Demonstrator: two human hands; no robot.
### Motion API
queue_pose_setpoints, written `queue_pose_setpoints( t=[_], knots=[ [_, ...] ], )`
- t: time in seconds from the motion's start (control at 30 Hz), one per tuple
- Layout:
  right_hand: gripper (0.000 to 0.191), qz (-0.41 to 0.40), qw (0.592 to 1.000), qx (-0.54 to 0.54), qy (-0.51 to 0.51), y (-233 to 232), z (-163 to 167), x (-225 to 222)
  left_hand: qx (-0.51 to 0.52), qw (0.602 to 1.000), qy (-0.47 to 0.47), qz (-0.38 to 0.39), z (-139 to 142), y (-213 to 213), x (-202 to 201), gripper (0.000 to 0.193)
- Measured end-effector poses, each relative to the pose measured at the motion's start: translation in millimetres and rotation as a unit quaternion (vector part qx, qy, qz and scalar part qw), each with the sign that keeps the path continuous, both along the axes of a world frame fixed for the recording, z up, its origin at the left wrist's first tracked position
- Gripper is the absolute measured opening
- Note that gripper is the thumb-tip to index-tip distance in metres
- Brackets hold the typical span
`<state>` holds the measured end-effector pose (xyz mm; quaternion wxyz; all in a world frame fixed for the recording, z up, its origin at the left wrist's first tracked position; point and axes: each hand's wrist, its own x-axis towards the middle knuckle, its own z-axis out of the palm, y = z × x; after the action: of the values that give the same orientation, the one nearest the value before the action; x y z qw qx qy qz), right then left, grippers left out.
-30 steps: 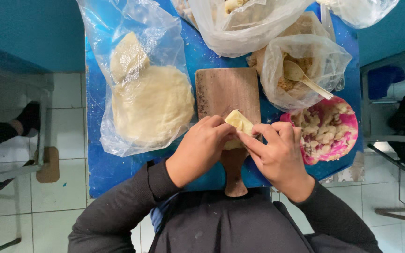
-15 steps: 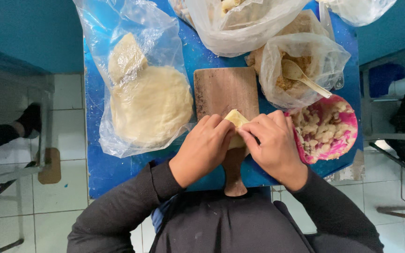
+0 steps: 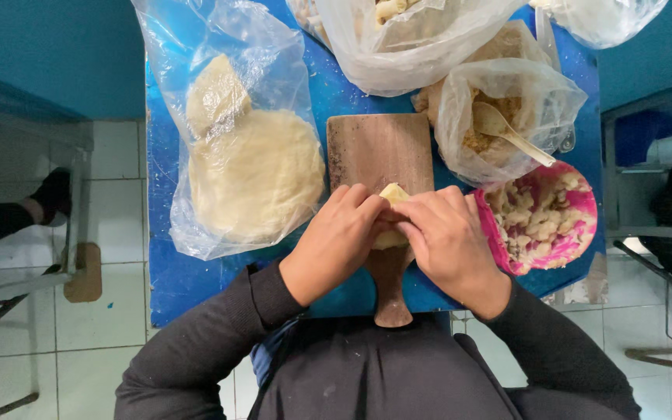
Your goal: The person sits at a blue table filling and folding dough pastries. They hold a flattened dough wrapper on a small wooden board, scoop filling from a pink bowl with a plastic spoon onto the dough, then pinch and fold the dough closed over the filling and set the folded pastry aside, repeating the cycle.
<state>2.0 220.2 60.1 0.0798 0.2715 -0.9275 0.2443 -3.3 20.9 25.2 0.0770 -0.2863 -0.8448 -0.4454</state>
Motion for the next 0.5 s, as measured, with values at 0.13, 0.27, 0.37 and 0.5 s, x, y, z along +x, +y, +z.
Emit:
queue_pose_setpoints(
  t=[0.13, 0.27, 0.37, 0.5],
  knots=[
    [0.023, 0.002, 0.999, 0.017, 0.028, -0.3, 1.2, 1.3, -0.031, 0.999, 0.014, 0.014, -0.7, 3.6, -0.8, 0.008],
    [0.017, -0.011, 1.0, 0.01, 0.009, 2.6, -0.3, 4.6, -0.027, 1.0, 0.005, -0.002, -2.8, 3.9, 3.1, 0.008],
    [0.011, -0.017, 0.998, -0.031, -0.045, 6.5, -2.0, -0.7, 0.002, 0.999, -0.049, 0.013, -5.0, 3.8, 6.0, 0.009],
    [0.01, -0.047, 0.991, -0.057, -0.108, 7.8, -3.3, -14.7, 0.035, 0.997, -0.064, 0.039, -5.4, 3.0, 0.1, 0.008]
  ],
)
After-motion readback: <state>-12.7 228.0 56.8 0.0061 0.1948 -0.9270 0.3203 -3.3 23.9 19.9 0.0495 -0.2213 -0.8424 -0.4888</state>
